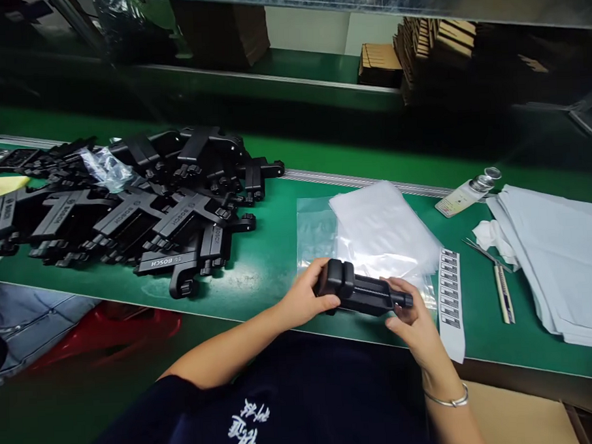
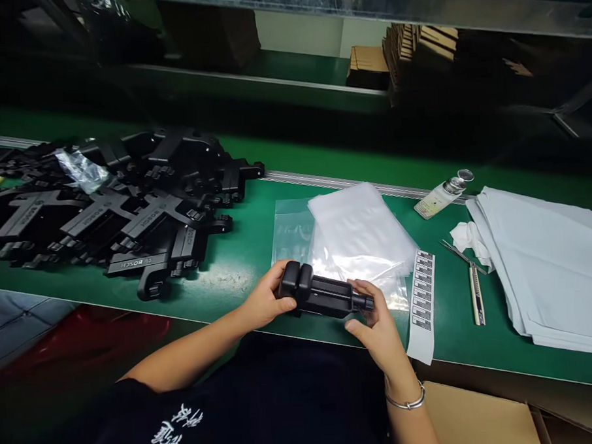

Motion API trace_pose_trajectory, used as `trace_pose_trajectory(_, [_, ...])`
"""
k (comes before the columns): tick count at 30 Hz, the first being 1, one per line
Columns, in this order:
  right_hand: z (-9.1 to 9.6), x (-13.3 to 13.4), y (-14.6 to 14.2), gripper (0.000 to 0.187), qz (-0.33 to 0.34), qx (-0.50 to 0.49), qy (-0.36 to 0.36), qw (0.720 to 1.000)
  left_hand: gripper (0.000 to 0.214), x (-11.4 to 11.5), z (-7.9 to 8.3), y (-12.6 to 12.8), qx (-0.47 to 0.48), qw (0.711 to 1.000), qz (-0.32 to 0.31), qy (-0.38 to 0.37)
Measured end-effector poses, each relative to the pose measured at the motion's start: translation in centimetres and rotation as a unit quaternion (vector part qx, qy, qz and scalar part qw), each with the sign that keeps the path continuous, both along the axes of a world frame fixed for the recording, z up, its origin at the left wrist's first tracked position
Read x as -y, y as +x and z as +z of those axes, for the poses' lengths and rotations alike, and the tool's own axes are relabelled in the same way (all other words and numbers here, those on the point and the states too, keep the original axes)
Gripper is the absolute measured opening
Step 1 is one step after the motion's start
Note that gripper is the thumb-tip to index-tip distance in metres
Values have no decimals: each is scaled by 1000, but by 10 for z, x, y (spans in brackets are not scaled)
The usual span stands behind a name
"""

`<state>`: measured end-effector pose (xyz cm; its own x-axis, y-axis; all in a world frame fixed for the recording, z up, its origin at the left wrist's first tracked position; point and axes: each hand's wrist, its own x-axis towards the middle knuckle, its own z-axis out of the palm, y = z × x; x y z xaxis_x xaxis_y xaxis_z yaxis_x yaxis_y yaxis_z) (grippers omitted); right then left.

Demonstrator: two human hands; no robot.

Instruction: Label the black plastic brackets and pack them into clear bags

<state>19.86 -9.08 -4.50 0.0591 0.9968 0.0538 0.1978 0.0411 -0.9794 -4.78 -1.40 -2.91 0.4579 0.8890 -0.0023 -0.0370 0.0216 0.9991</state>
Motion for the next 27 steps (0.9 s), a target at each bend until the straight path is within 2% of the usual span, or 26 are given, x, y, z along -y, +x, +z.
trace_pose_trajectory(6, [3,2,-1,46,-43,59,38,997,61,-9,6,-11,-1,982,-127,138])
trace_pose_trajectory(10, [6,4,0,42,-51,97,78,991,49,-15,7,-18,-31,965,-145,217])
trace_pose_trajectory(14, [3,3,-1,40,-47,89,96,990,43,-16,9,-21,-43,953,-151,258])
trace_pose_trajectory(17, [2,1,-3,48,-47,77,71,993,53,-15,11,-21,-18,965,-138,223])
trace_pose_trajectory(20, [4,-2,-5,55,-47,56,40,996,68,-12,14,-22,-4,985,-117,129])
trace_pose_trajectory(24, [5,-5,-10,58,-58,62,5,996,74,-10,20,-23,-27,997,-67,16])
trace_pose_trajectory(27, [2,-6,-12,58,-54,63,-9,997,77,-10,22,-25,-38,997,-64,10])
